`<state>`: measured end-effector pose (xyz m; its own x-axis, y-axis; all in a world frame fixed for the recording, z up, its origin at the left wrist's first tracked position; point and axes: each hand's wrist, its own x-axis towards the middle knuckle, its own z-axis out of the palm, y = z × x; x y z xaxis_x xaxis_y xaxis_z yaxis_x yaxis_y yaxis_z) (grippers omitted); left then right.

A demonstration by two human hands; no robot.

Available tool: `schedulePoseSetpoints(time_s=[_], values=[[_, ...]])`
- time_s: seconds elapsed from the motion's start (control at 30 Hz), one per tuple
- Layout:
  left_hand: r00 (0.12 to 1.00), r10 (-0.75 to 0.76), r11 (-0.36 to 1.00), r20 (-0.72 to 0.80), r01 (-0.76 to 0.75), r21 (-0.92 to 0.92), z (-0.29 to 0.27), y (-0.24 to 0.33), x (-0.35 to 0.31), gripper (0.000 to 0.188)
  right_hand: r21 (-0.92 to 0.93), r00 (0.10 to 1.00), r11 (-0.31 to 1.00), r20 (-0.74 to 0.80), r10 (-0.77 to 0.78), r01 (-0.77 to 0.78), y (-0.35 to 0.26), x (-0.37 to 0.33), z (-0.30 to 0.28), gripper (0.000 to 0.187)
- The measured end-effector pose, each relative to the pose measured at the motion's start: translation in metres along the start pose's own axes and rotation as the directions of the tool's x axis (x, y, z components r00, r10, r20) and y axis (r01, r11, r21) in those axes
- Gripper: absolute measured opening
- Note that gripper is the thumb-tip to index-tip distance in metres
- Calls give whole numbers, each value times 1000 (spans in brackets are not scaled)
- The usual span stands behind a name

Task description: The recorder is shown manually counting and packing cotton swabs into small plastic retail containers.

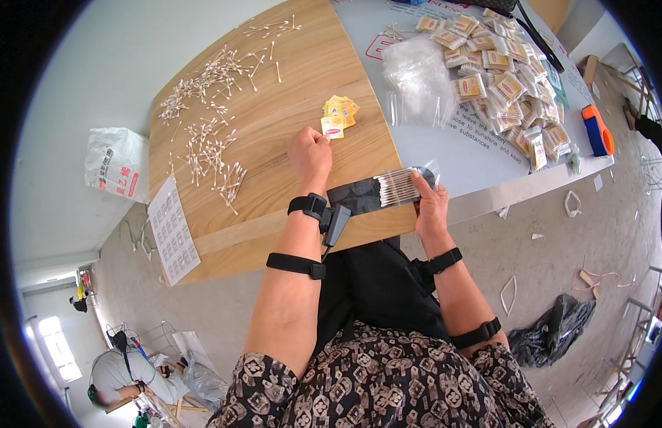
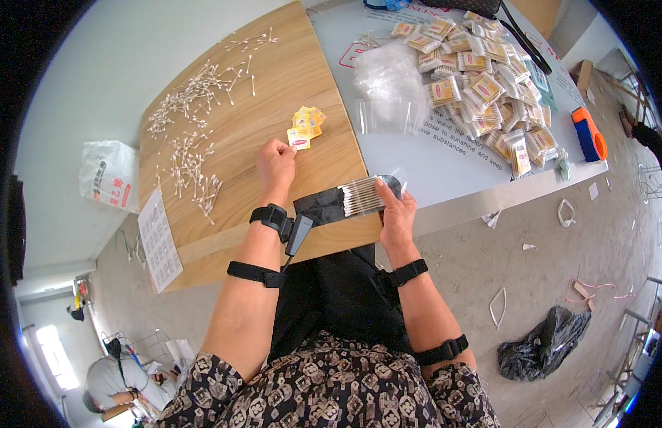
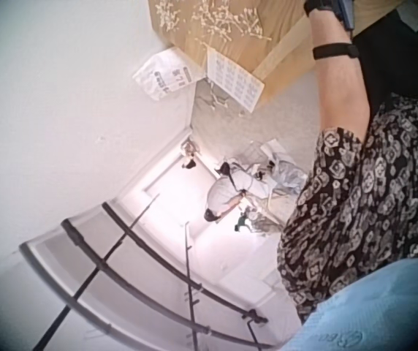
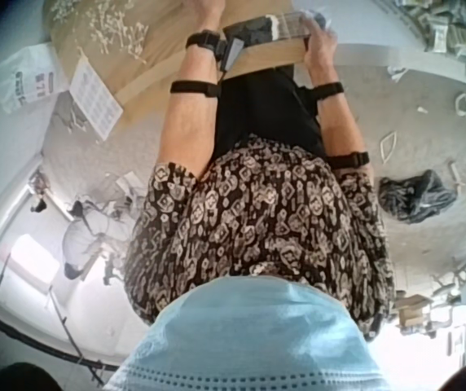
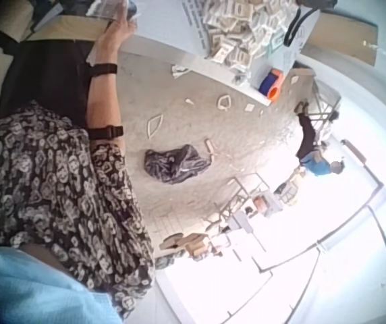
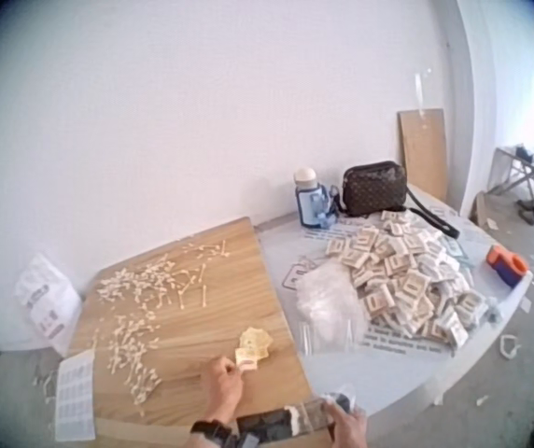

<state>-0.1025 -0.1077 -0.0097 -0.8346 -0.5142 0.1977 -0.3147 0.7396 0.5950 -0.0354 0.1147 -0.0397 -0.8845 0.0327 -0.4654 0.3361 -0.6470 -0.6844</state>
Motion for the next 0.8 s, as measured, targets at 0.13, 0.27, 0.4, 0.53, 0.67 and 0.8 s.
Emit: schedulePoseSetpoints(time_s=[0.13,0.27,0.4,0.53,0.67,0.8], values=[[1000,-2,989,3,2,-150,-6,-9,0,17,3,1000,1000,14,4,-4,-2,-1,0,11],[983,-110,936,148,153,-318,-23,-10,5,11,22,1000,1000,15,-9,8,0,-2,1,11],[839,-290,752,461,497,-432,-39,-2,7,2,-3,1000,1000,2,-20,20,2,4,-5,11],[881,-232,782,411,421,-459,-36,-13,10,10,4,1000,1000,-20,-6,6,3,3,-3,10],[991,4,985,131,19,-172,-24,-22,9,16,-5,1000,1000,-11,-18,18,5,3,-2,10],[980,196,971,-19,-191,141,-18,-22,4,23,-3,1000,1000,-13,-4,4,4,4,-4,10]])
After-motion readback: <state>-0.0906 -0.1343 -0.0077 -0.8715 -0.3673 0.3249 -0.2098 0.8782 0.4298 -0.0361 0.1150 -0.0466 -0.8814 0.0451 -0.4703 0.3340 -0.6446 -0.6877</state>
